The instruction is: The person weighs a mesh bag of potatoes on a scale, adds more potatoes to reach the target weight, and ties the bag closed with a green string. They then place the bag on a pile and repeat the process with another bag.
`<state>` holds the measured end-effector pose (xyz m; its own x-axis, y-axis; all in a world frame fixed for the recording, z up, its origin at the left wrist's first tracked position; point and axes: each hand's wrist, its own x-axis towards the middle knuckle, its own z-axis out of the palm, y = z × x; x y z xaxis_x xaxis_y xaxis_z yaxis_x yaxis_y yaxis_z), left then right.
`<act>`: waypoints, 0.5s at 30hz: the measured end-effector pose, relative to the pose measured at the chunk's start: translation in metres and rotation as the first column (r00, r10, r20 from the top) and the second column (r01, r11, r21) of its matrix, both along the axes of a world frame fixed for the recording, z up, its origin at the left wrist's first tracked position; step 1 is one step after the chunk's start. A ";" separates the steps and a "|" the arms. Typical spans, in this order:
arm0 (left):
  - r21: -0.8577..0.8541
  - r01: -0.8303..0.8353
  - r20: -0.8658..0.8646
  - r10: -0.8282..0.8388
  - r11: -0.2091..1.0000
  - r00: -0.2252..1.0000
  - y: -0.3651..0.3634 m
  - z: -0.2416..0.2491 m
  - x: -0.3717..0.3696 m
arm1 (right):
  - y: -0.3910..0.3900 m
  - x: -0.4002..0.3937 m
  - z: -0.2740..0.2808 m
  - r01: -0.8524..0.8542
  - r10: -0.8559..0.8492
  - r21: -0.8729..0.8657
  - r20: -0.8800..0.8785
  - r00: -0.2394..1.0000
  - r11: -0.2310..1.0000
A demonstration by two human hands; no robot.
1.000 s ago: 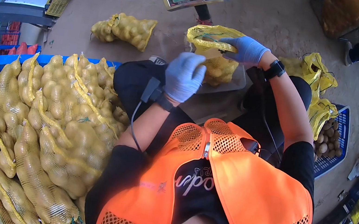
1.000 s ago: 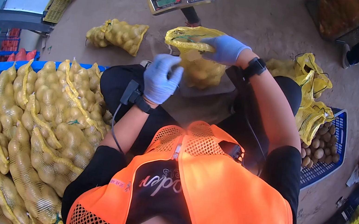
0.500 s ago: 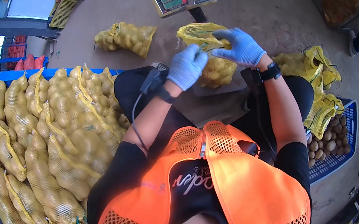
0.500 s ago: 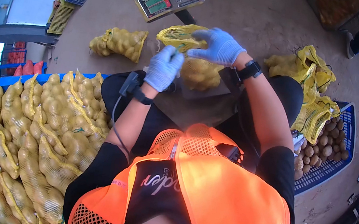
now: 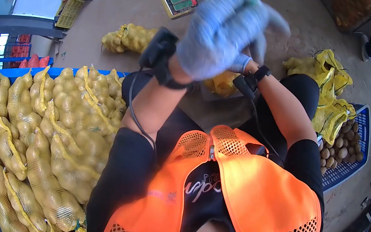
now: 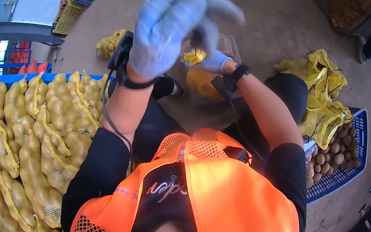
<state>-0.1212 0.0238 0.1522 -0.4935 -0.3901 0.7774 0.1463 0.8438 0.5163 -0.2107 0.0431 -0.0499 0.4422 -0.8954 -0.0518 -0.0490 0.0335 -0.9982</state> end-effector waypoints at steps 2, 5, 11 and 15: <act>0.239 -0.240 0.125 0.215 0.941 0.968 -0.044 -0.011 0.021 | -0.008 -0.003 -0.002 0.016 -0.007 0.232 -0.039 0.999 0.973; -0.020 -0.774 0.236 0.755 0.633 0.612 -0.112 -0.074 0.083 | -0.022 -0.014 -0.021 0.012 -0.021 -0.039 -0.234 0.972 0.999; -0.206 -0.755 0.886 0.447 0.623 0.126 0.006 -0.214 0.136 | -0.030 -0.004 -0.006 0.075 -0.554 0.783 0.365 0.748 0.617; -0.082 -0.400 0.964 0.175 0.913 0.200 0.082 -0.247 0.055 | -0.030 0.016 -0.018 0.512 -0.651 0.646 -0.030 0.758 0.566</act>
